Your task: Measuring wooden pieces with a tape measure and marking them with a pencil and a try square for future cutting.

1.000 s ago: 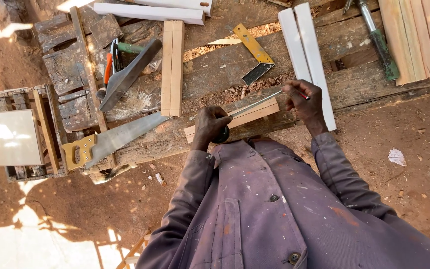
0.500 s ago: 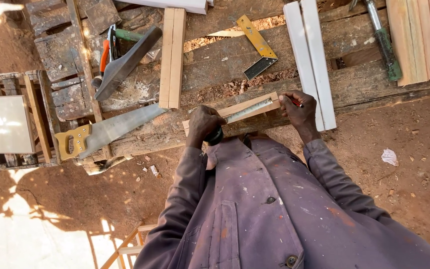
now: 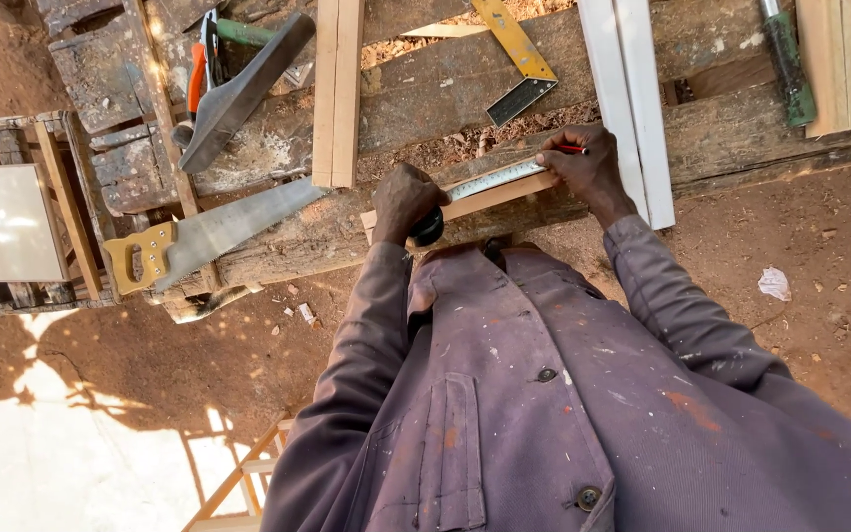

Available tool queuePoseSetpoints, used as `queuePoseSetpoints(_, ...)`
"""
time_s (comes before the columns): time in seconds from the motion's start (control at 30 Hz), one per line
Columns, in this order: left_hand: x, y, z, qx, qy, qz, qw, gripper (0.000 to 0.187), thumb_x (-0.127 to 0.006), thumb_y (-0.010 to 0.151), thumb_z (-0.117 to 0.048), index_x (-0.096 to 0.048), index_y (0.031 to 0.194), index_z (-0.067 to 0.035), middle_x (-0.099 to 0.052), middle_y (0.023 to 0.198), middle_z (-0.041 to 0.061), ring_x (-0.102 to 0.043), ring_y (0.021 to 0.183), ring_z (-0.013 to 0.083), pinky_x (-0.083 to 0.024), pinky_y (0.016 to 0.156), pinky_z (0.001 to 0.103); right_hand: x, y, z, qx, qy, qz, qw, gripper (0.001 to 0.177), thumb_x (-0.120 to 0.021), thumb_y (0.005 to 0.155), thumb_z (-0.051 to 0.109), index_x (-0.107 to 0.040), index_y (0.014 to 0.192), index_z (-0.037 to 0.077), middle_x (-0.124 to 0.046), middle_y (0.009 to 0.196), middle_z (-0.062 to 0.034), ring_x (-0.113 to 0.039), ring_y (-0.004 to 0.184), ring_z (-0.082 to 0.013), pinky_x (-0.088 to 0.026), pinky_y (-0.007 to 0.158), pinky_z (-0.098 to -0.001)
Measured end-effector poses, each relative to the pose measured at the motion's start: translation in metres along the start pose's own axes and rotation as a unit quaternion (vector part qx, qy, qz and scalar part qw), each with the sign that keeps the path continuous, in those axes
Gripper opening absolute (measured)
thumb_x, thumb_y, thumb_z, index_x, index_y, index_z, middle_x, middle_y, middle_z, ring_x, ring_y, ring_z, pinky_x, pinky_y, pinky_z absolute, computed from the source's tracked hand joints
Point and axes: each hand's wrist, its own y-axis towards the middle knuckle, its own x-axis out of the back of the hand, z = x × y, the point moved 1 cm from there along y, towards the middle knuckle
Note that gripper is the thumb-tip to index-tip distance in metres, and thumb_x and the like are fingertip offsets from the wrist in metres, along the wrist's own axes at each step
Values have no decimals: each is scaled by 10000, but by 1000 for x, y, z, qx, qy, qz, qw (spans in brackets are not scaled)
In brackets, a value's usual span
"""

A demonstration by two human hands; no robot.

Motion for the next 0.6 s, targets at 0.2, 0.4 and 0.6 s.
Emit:
queuePoseSetpoints(0.2,-5,5,-1,18,38,-25,999,182,-803,562,-317,-811,731,-252,-725,740,174,-741,869,399,-583,754,448,1,5,-11,-28,42,10,999,100,-731,867,-75,-716,965,-87,-647,671,-243,-697,550,-245,-631,452,-306)
queuePoseSetpoints(0.4,-2,-1,-5,22,24,-31,999,174,-812,568,-320,-812,724,-242,-731,759,191,-740,889,419,-580,762,447,4,2,-8,-44,64,4,997,140,-784,887,-55,-690,982,-94,-670,748,-234,-721,613,-206,-663,481,-298)
queuePoseSetpoints(0.6,0,-4,-4,6,3,-21,1000,181,-801,583,-315,-810,735,-216,-724,767,204,-736,893,422,-575,774,469,3,2,-6,-43,61,-2,997,114,-769,894,-71,-693,977,-91,-665,725,-244,-714,588,-210,-657,466,-286)
